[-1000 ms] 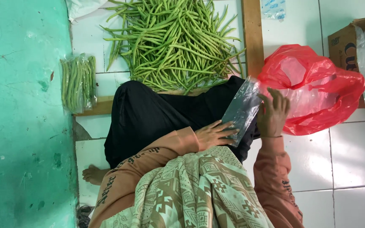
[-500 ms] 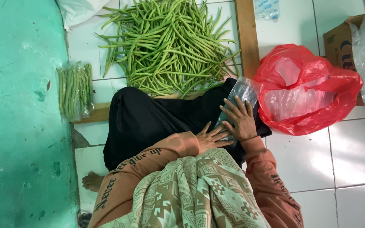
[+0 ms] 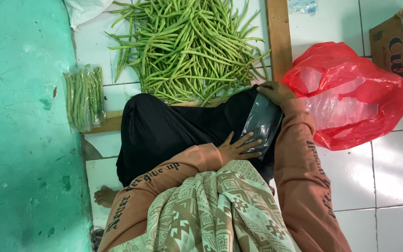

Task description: Packing green beans into small plastic bags

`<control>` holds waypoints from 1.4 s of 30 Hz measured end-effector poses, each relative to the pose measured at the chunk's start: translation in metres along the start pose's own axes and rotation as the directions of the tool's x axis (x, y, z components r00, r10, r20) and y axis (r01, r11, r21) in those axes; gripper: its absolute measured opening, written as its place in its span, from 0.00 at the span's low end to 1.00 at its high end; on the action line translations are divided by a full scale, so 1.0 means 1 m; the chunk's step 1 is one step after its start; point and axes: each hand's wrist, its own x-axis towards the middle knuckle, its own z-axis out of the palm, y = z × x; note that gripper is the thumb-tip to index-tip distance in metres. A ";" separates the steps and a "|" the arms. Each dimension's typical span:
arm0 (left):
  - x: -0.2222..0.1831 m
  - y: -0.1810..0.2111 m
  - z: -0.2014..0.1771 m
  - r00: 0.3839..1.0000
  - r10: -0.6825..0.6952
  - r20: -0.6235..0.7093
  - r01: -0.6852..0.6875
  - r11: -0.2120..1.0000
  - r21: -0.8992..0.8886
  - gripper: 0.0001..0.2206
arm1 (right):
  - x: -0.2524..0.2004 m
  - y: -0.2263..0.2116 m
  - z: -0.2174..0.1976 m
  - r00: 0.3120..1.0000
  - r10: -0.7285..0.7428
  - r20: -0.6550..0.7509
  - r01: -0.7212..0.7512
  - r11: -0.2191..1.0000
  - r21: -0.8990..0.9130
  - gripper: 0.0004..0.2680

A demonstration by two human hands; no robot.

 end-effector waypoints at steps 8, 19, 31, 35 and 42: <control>-0.001 -0.001 -0.012 0.997 0.012 0.072 -0.012 1.000 -0.005 0.31 | 0.058 0.057 0.012 0.970 0.119 -0.211 -0.021 0.910 0.414 0.23; -0.002 0.002 -0.058 0.974 0.137 -0.181 -0.063 0.929 0.366 0.30 | -0.085 0.010 0.000 0.893 0.364 -0.264 -0.166 0.812 0.559 0.34; -0.011 -0.013 -0.026 0.957 0.116 -0.264 -0.059 0.975 0.214 0.40 | -0.063 -0.019 -0.009 0.703 -0.008 -0.711 0.538 0.661 0.524 0.04; -0.015 -0.042 -0.003 0.998 -0.062 0.019 0.064 0.988 -0.139 0.29 | -0.095 -0.117 -0.029 0.652 -0.154 -0.743 0.672 0.572 0.471 0.05; -0.015 -0.102 -0.013 0.755 -0.467 -0.460 0.334 0.878 -0.343 0.32 | -0.111 -0.191 -0.028 0.695 -0.278 -0.663 0.712 0.387 0.585 0.06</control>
